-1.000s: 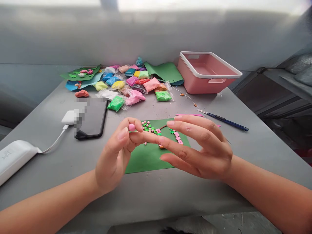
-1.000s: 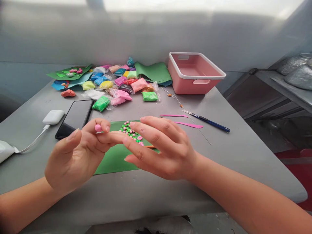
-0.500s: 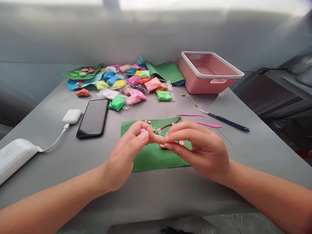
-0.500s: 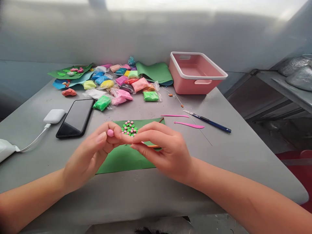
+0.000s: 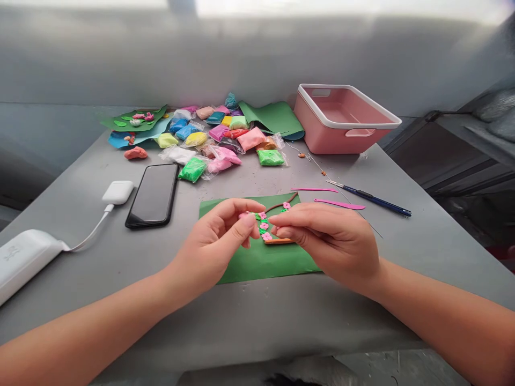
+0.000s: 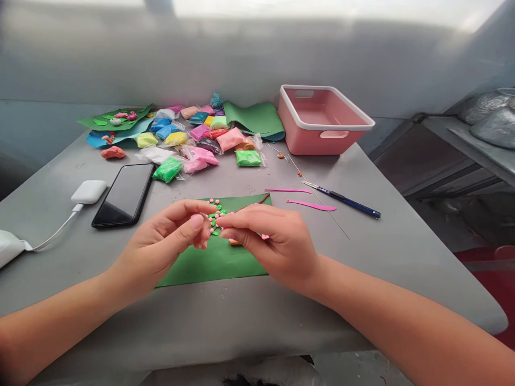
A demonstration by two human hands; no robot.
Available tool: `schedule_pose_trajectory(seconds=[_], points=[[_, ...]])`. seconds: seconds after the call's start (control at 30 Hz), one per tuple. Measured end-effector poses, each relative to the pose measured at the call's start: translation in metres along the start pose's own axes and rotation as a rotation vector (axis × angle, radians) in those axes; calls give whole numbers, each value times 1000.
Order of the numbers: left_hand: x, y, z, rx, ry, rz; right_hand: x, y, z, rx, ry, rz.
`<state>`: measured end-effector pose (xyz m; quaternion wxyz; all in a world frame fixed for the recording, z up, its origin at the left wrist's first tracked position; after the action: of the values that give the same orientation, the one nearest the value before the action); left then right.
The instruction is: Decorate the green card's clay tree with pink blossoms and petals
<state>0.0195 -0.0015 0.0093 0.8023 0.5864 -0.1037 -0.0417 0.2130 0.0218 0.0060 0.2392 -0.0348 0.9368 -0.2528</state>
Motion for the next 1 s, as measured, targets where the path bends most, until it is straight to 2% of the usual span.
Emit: schedule_pose_trajectory(seconds=[0.23, 0.37, 0.47, 0.53, 0.63, 0.7, 0.83, 0.9, 1.0], points=[[-3, -1, -3, -2, -113, -71, 3, 0, 1, 167, 77, -68], [-4, -3, -5, 15, -82, -59, 3, 0, 3, 204, 34, -151], [-5, -3, -6, 15, -59, -55, 2, 0, 2, 201, 21, -129], [-5, -3, -5, 12, -53, -63, 3, 0, 2, 222, 68, -105], [-5, -2, -4, 1, -74, -81, 5, 1, 3, 329, 159, -137], [-4, 0, -4, -4, -97, -81, 6, 2, 3, 372, 174, -142], [-2, 1, -5, 0, -102, -63, 4, 3, 0, 411, 101, -73], [-3, 1, -5, 4, -99, -57, 4, 3, 0, 402, 70, -31], [-4, 0, -6, 2, -89, -46, 3, 3, 0, 270, 7, 44]])
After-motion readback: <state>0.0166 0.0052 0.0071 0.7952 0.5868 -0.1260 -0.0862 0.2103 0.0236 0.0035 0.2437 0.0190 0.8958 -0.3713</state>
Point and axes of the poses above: each hand's wrist, its own z-axis away from the middle knuckle, its own x-axis out of the palm, y = z × x, the point moved 1 cm from there along -z, towards the middle knuckle, and after that the axes turned 12 degrees about -x, right-handed, at the moved point
